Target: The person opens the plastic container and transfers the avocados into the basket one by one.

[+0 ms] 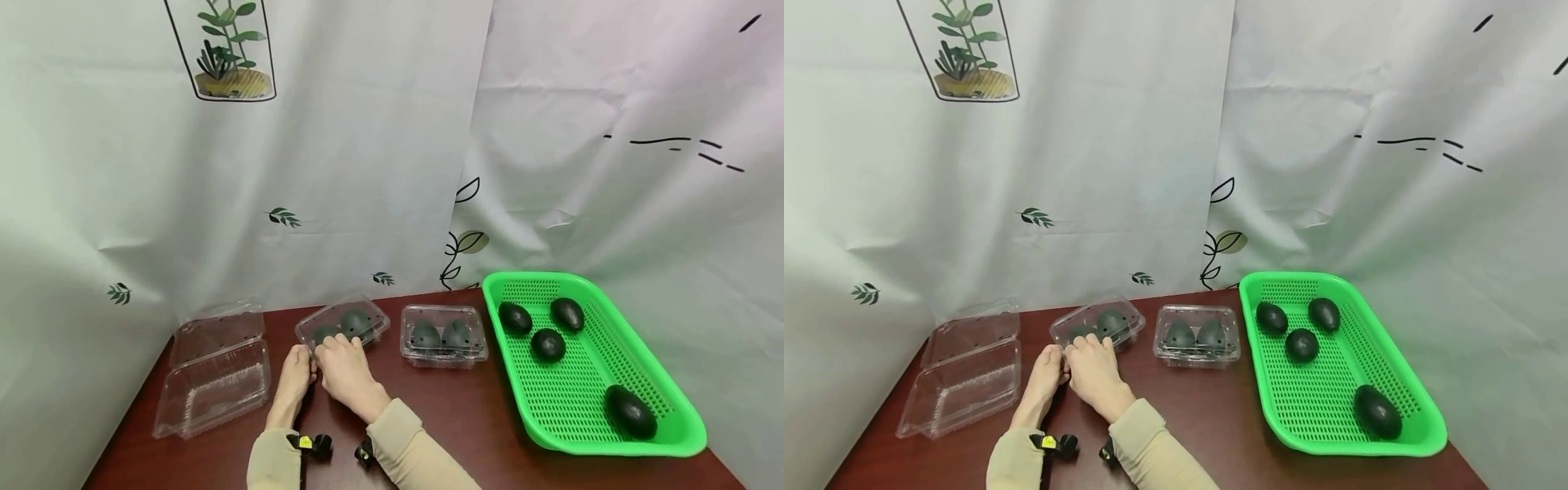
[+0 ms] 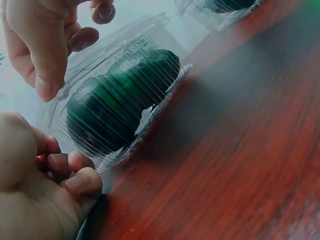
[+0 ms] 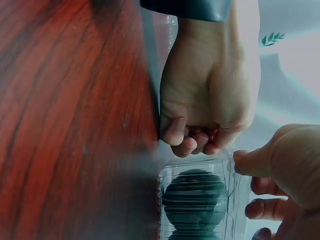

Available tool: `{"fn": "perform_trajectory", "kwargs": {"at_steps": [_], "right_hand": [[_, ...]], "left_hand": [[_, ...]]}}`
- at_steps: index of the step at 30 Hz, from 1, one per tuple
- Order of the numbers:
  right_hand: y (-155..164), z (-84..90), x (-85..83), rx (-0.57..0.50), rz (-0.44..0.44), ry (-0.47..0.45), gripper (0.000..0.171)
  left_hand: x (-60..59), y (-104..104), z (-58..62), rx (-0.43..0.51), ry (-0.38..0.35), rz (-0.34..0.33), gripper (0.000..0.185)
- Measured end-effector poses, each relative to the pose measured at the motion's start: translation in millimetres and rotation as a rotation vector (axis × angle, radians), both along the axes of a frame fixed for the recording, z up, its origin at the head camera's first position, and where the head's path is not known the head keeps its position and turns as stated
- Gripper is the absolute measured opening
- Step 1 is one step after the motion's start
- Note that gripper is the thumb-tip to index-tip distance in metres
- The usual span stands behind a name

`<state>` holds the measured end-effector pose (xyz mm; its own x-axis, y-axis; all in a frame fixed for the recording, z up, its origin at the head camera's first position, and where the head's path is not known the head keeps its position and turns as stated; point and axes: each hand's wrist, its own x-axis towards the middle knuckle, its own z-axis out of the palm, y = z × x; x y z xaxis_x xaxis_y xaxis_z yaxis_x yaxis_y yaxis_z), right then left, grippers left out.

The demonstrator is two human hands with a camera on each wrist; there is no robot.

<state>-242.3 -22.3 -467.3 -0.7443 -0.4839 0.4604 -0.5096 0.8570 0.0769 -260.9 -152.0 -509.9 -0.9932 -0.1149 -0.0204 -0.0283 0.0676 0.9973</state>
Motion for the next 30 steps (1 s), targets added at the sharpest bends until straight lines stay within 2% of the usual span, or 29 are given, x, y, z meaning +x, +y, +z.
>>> {"fn": "perform_trajectory", "kwargs": {"at_steps": [9, 18, 24, 30], "right_hand": [[0, -3.9, -2.8, 0.052, 0.014, 0.037, 0.016], [0, -7.0, -2.1, 0.064, -0.012, 0.050, 0.018], [-3, -7.3, -4.6, 0.038, -0.008, 0.056, 0.015], [-3, -9.7, -3.5, 0.018, -0.021, 0.038, 0.014]], "left_hand": [[-1.1, -1, 1.8, 0.013, -0.025, 0.013, 0.022], [0.8, -3, -0.7, 0.114, -0.044, -0.022, 0.025], [4.7, -10, 2.7, 0.186, -0.053, -0.060, 0.017], [9.6, -15, 3.8, 0.160, -0.096, -0.127, 0.013]]}}
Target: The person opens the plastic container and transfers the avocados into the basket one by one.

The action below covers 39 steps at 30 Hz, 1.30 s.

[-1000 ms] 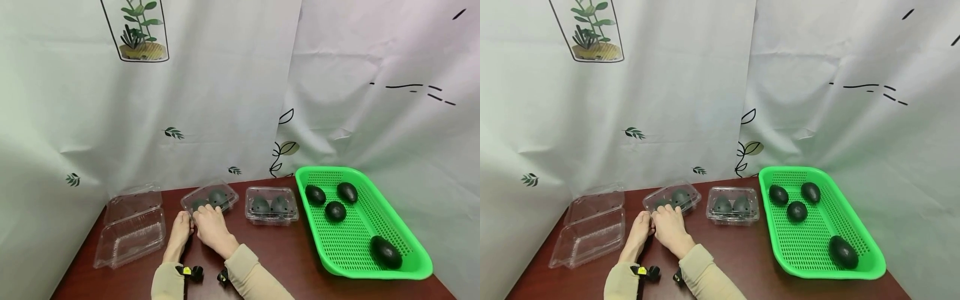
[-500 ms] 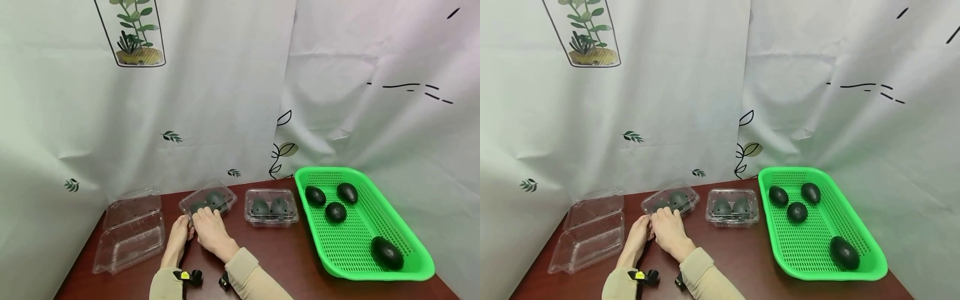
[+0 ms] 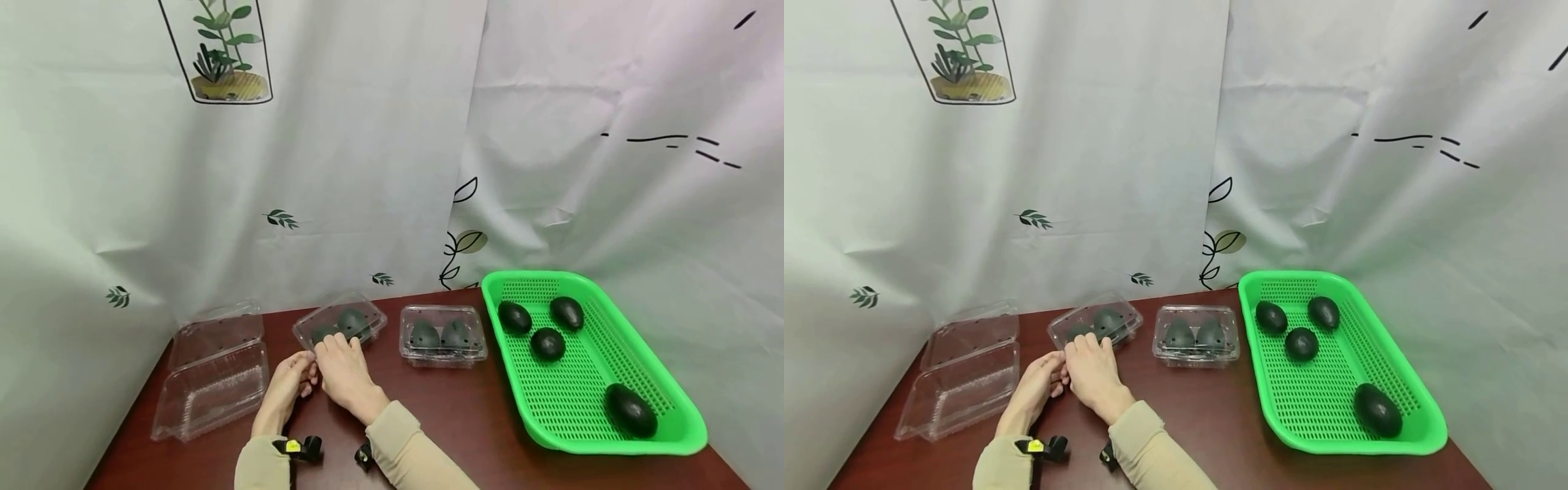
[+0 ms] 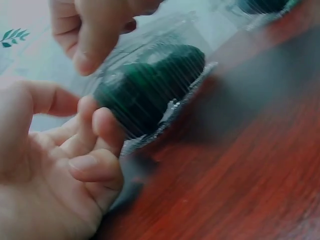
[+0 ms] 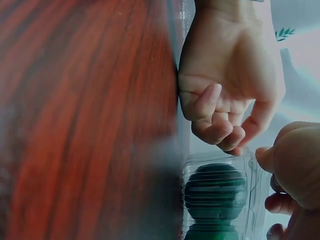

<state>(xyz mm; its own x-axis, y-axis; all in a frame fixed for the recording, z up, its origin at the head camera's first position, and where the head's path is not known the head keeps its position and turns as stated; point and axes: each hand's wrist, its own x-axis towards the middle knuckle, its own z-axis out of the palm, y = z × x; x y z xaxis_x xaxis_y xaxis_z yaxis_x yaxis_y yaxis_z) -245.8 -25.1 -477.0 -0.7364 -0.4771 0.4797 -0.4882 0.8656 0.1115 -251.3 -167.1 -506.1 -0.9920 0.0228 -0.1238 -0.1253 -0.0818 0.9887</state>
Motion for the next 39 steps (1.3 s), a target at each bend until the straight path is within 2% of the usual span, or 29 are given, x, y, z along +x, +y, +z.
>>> {"fn": "perform_trajectory", "kwargs": {"at_steps": [6, 9, 11, 15, 21, 25, 30, 32, 34, 37, 39], "right_hand": [[-1, -2.0, -0.6, -0.018, -0.005, 0.022, 0.013], [-1, -2.9, -0.9, -0.021, -0.001, 0.033, 0.014], [-1, -3.8, -1.8, -0.024, -0.001, 0.040, 0.015], [0, -6.3, -4.4, -0.039, -0.009, 0.050, 0.017], [0, -8.5, -6.5, -0.074, 0.007, 0.061, 0.018], [0, -9.3, -8.4, -0.066, 0.023, 0.072, 0.017], [1, -6.4, -4.9, -0.047, 0.023, 0.026, 0.015], [0, -2.4, -0.3, -0.006, -0.008, -0.002, 0.012], [-3, 3.3, 4.6, 0.083, -0.058, -0.004, 0.009], [-11, 12.1, 10.5, 0.293, -0.096, 0.047, 0.013], [-18, 16.1, 11.7, 0.448, -0.086, 0.116, 0.020]], "left_hand": [[0.8, -6, -0.3, -0.016, -0.028, -0.122, 0.015], [1.0, -9, -1.5, -0.041, -0.007, -0.184, 0.017], [1.1, -8, -2.1, -0.059, 0.014, -0.198, 0.015], [1.3, -4, -2.9, -0.069, 0.036, -0.167, 0.011], [2.1, 0, -4.5, 0.004, 0.003, -0.101, 0.011], [3.1, 0, -5.9, 0.051, 0.014, -0.092, 0.012], [5.6, 1, -7.9, 0.101, 0.036, -0.094, 0.012], [6.3, 2, -8.2, 0.089, 0.038, -0.117, 0.013], [5.8, 2, -8.1, 0.075, 0.042, -0.145, 0.014], [4.5, 1, -6.1, 0.060, 0.065, -0.165, 0.015], [3.6, -2, -4.5, 0.059, 0.083, -0.148, 0.017]]}}
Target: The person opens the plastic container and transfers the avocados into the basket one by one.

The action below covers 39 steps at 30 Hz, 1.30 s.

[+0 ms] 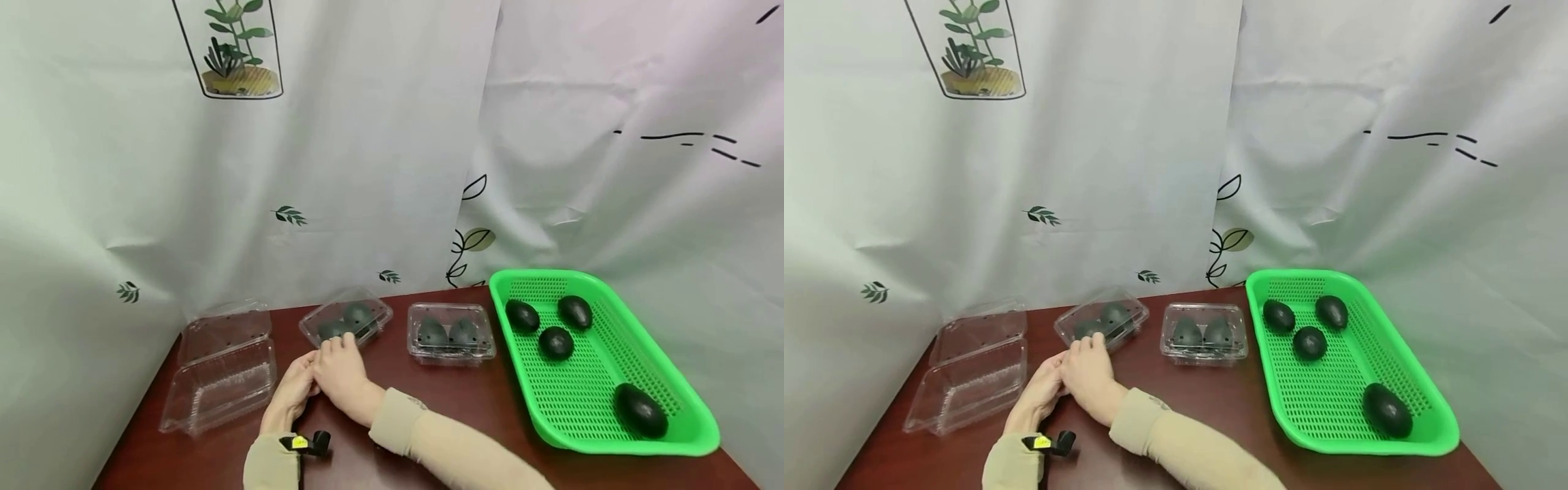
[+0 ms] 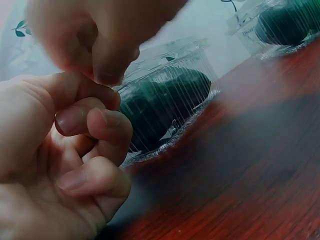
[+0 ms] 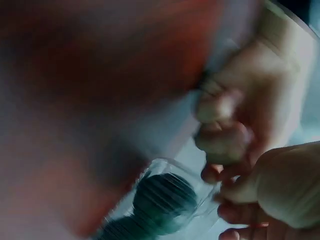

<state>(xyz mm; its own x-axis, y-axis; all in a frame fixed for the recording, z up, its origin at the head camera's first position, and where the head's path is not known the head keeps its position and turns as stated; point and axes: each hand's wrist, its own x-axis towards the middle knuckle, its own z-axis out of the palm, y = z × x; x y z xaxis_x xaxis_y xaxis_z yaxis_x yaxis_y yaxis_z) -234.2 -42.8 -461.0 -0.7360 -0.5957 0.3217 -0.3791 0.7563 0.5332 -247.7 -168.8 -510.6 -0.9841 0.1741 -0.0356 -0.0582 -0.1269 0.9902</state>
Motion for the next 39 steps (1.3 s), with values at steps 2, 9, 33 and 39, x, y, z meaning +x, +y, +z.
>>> {"fn": "perform_trajectory", "kwargs": {"at_steps": [2, 9, 33, 39], "right_hand": [[-4, 2.7, -1.3, 0.118, 0.027, 0.040, 0.024], [-1, 1.7, -8.3, 0.143, 0.049, 0.027, 0.023], [14, 25.5, -2.7, -0.018, 0.036, -0.086, 0.018], [14, 21.4, 0.8, 0.005, 0.078, -0.083, 0.016]], "left_hand": [[-1.2, -2, 1.5, 0.006, 0.019, 0.018, 0.017], [-3.8, -5, 1.4, 0.008, 0.019, -0.007, 0.015], [-0.1, 8, 10.7, -0.152, -0.142, 0.111, 0.038], [-2.7, 19, 15.7, -0.431, -0.023, 0.313, 0.028]]}}
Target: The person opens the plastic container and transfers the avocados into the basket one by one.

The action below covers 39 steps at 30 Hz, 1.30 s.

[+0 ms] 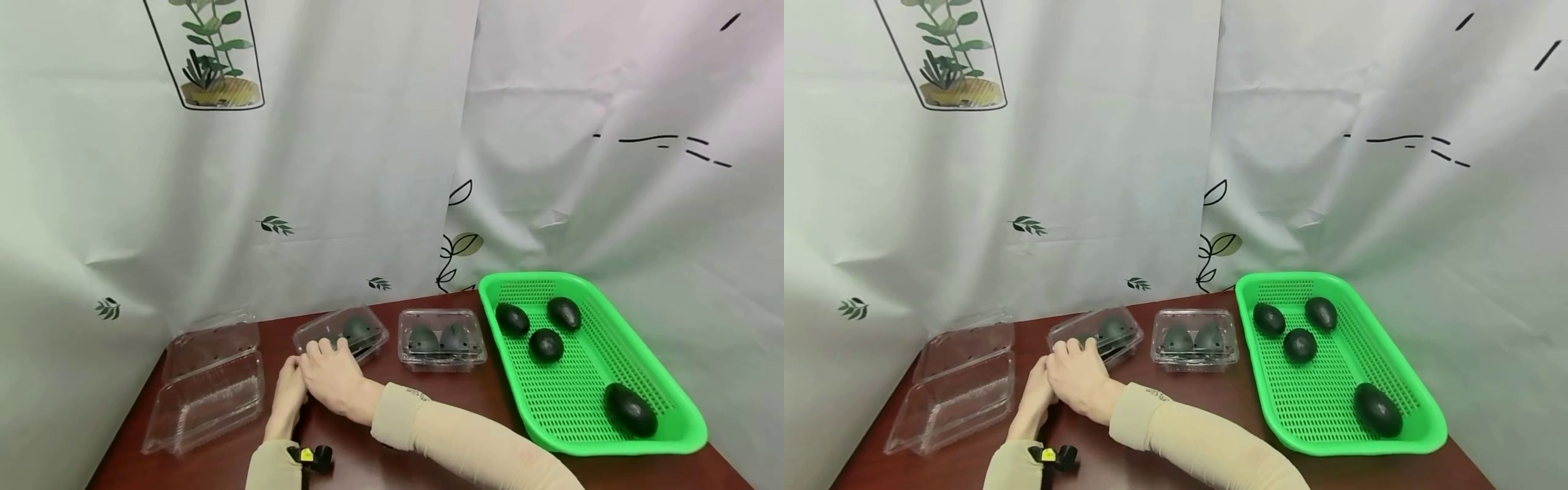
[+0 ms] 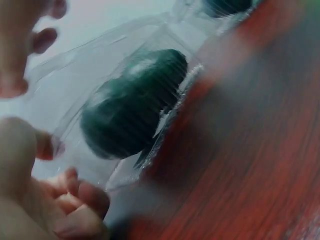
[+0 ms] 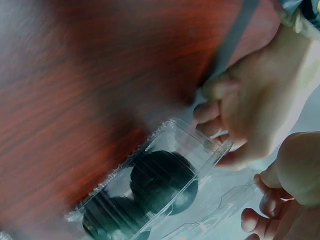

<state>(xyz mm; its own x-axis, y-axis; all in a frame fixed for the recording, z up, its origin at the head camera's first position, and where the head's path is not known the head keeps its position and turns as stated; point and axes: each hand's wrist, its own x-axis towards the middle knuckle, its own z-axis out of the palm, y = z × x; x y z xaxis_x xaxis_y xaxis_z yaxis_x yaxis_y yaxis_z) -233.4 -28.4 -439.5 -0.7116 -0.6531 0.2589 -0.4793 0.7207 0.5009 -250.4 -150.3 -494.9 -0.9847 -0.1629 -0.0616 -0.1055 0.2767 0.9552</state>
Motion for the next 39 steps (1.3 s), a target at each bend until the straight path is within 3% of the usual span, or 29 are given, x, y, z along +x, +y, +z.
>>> {"fn": "perform_trajectory", "kwargs": {"at_steps": [4, 9, 15, 22, 26, 30, 39], "right_hand": [[2, -4.6, 0.1, 0.025, 0.082, 0.033, 0.019], [24, -10.1, -8.4, 0.022, 0.172, 0.070, 0.019], [65, -12.9, -25.9, -0.015, 0.188, 0.102, 0.014], [100, -13.4, -39.5, 0.040, 0.152, 0.156, 0.005], [104, -14.2, -42.0, 0.048, 0.192, 0.219, 0.015], [104, -12.5, -43.1, 0.032, 0.186, 0.255, 0.014], [101, -4.8, -47.8, -0.035, 0.159, 0.198, 0.010]], "left_hand": [[-0.4, 0, 0.4, -0.187, 0.088, 0.082, 0.026], [-6.5, -2, -0.7, -0.251, 0.077, 0.058, 0.028], [-9.9, -5, -1.6, -0.254, 0.042, 0.005, 0.028], [-9.8, -5, 0.2, -0.239, 0.053, -0.024, 0.025], [-10.1, -4, 0.5, -0.238, 0.058, -0.036, 0.024], [-10.6, -4, 0.8, -0.259, 0.070, -0.035, 0.021], [-8.4, -7, 1.5, -0.316, 0.087, -0.025, 0.024]]}}
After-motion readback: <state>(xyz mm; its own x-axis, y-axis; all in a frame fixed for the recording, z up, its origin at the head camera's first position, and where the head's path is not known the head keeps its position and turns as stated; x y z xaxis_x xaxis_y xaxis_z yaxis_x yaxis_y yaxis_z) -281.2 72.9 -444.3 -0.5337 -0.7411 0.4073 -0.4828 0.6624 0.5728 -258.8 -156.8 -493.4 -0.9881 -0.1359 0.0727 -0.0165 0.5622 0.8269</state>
